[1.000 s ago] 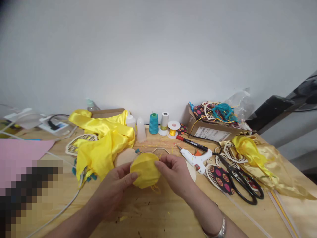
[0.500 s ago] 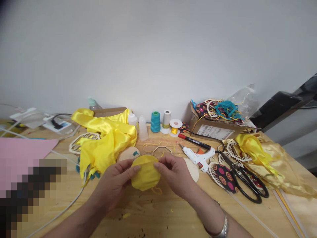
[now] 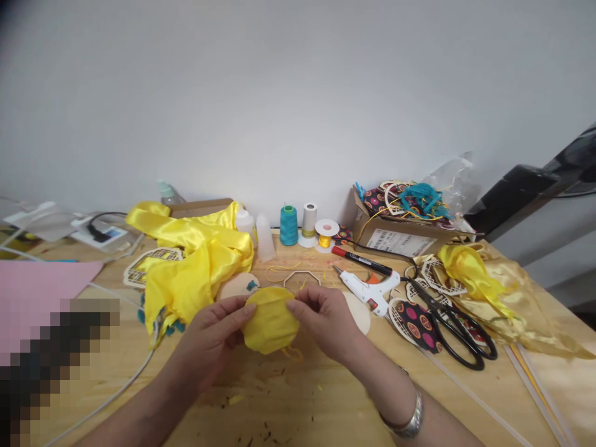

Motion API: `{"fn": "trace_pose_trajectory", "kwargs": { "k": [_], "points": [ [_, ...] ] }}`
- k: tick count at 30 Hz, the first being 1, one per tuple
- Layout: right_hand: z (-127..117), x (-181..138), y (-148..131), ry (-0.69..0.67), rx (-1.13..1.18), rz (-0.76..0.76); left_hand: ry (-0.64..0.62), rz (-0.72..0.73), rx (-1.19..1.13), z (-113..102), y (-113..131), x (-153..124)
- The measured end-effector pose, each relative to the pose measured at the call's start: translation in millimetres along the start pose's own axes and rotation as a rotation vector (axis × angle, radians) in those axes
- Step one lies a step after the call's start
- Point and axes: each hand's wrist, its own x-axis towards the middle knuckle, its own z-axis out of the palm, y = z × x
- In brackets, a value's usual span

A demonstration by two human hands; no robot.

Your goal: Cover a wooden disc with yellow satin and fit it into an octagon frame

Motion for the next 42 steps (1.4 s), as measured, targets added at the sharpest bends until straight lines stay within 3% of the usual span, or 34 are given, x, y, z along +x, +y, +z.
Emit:
{"fn": "trace_pose_trajectory", "kwargs": {
  "k": [6, 12, 22, 42],
  "points": [
    [-2.0, 1.0, 0.2, 0.025, 0.04, 0.027, 0.019, -0.001, -0.021, -1.2, 0.0, 1.5],
    [-3.7, 3.2, -1.2, 0.071, 0.108, 0.078, -0.047, -0.032, 0.043, -4.4, 1.1, 3.3],
    [-3.9, 2.1, -2.5, 0.075, 0.123, 0.061, 0.034, -0.036, 0.122, -4.7, 0.9, 5.2],
    [-9.6, 6.2, 10.2, -0.047, 0.05, 0.109, 0.066, -0.047, 0.221, -2.0, 3.2, 4.3]
  ]
}}
